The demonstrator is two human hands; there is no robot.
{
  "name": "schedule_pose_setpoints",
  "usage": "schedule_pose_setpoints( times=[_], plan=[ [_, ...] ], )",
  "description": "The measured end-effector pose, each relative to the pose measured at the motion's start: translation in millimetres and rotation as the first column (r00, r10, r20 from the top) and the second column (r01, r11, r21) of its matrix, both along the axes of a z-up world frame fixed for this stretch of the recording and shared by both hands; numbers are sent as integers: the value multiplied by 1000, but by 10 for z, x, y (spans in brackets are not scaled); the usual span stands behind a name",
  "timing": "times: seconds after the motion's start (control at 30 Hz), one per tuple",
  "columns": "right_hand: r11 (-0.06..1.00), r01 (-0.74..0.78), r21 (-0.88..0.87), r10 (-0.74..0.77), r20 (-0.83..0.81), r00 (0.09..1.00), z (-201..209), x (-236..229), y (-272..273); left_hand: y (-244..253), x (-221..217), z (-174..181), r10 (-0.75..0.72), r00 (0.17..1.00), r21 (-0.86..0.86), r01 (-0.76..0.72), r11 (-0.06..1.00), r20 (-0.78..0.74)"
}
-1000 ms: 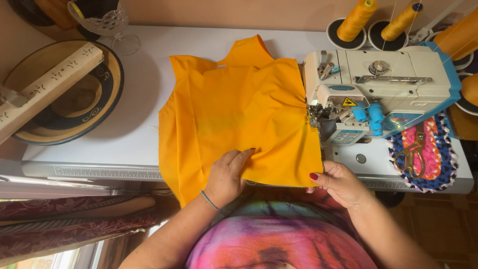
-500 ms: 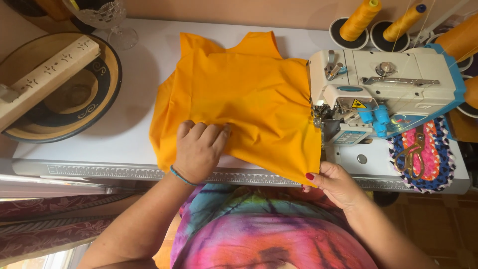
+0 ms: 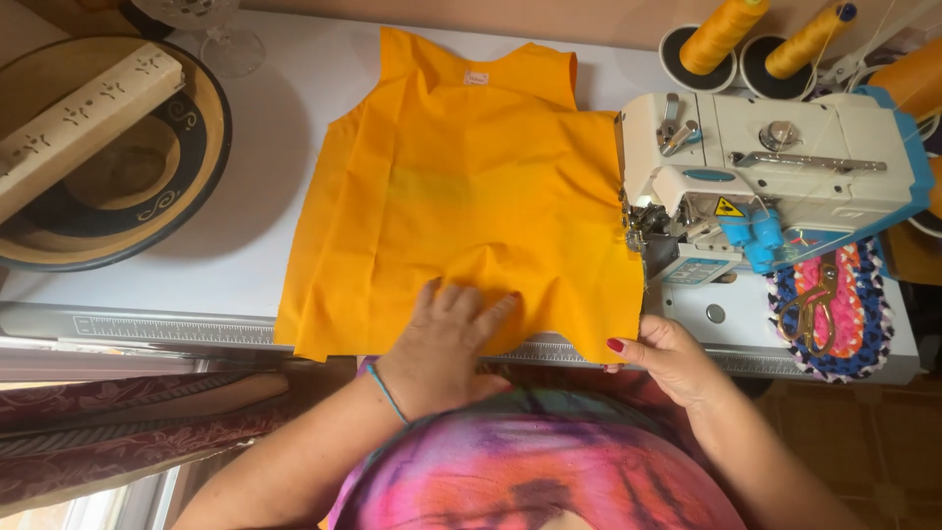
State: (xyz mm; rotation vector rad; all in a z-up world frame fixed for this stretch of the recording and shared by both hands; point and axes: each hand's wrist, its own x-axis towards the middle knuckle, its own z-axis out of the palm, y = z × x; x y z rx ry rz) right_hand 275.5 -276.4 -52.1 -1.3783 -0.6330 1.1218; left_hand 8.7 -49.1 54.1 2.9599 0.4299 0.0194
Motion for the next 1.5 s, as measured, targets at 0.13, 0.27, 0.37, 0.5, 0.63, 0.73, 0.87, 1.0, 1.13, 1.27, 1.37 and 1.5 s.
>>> schedule_pose_setpoints(
  times=[0.13, 0.27, 0.37, 0.5, 0.63, 0.73, 0.87, 1.0, 1.13, 1.27, 1.37, 1.5],
  plan=[
    [999, -24, -45, 27, 73, 997, -45, 18, -38, -215, 346, 78, -165, 860, -110, 247, 963, 483],
    [1000, 16, 0, -16, 56, 998, -196, 24, -95, -388, 857, -200, -256, 625, 61, 316, 947, 738],
    [999, 7, 36, -9, 52, 999, -139, -18, -71, -496, 972, -206, -263, 694, 119, 250, 961, 671],
    [997, 24, 69, -27, 45, 999, -27, -96, -43, -529, 1071, -415, -280, 715, 163, 230, 959, 640],
    [997, 13, 82, -18, 53, 998, -72, -109, -70, -525, 1111, -479, -264, 715, 161, 210, 964, 648],
    [995, 25, 98, -32, 67, 997, -138, -82, -53, -521, 1141, -460, -253, 709, 140, 215, 967, 658],
    [998, 5, 64, -11, 97, 995, -242, -58, -49, -273, 1363, -563, -114, 668, 6, 162, 987, 735],
    [996, 19, 89, -29, 109, 994, -129, -159, -32, 323, 1792, -379, -127, 757, 48, 125, 991, 640],
    [995, 20, 93, -30, 113, 993, -184, -89, 9, 709, 2238, -328, -102, 944, 4, 106, 994, 313],
    [1000, 16, -27, -15, 12, 1000, -37, -107, 27, 964, 2554, -509, -235, 918, 124, 206, 971, 319],
    [998, 15, -54, -15, 7, 1000, 6, -107, 42, 1002, 2690, -345, 17, 987, 18, -20, 1000, 162],
    [998, 3, -60, -3, -7, 1000, 34, -100, 20, 1074, 2840, -435, 82, 987, -47, -77, 996, 136]
  ],
)
